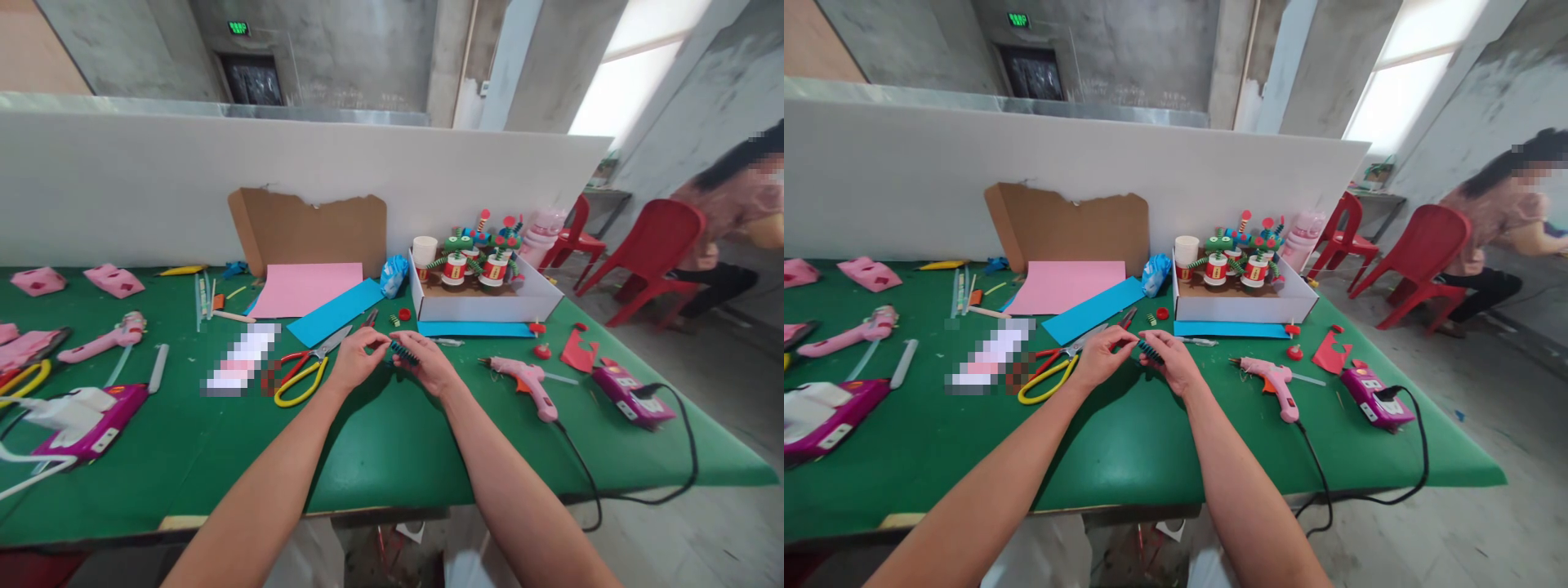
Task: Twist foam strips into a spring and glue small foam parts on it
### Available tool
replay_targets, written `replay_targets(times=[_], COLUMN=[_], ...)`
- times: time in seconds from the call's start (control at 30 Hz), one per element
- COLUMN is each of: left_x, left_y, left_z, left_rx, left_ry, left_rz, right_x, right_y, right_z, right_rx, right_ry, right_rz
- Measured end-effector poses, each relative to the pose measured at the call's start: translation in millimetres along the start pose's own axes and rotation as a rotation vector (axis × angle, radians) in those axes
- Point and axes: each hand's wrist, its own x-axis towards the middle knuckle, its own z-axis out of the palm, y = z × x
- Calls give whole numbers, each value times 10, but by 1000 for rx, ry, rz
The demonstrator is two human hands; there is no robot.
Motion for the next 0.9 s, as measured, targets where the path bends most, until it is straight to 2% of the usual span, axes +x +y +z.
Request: replay_targets(times=[0.13, 0.4, 0.5, 0.63, 0.77, 0.9], left_x=[5, 0, -4, 6, 25, 27], left_y=[23, 30, 23, 9, 15, 14], left_z=[0, 22, 20, -10, -35, -12], left_rx=[18, -26, -31, -94, -235, -288], left_ry=[-3, -15, -14, -5, -89, -136], left_rz=[-63, -85, -92, -185, -234, -262], right_x=[0, 46, 41, 44, 48, 49], right_y=[4, 44, 50, 58, 46, 41], right_z=[15, 6, 18, 4, -33, -43], right_rx=[-160, -352, -294, -62, 139, 188], right_ry=[40, 127, 100, 53, 15, 3], right_rz=[-160, -287, -235, -93, 6, 57])
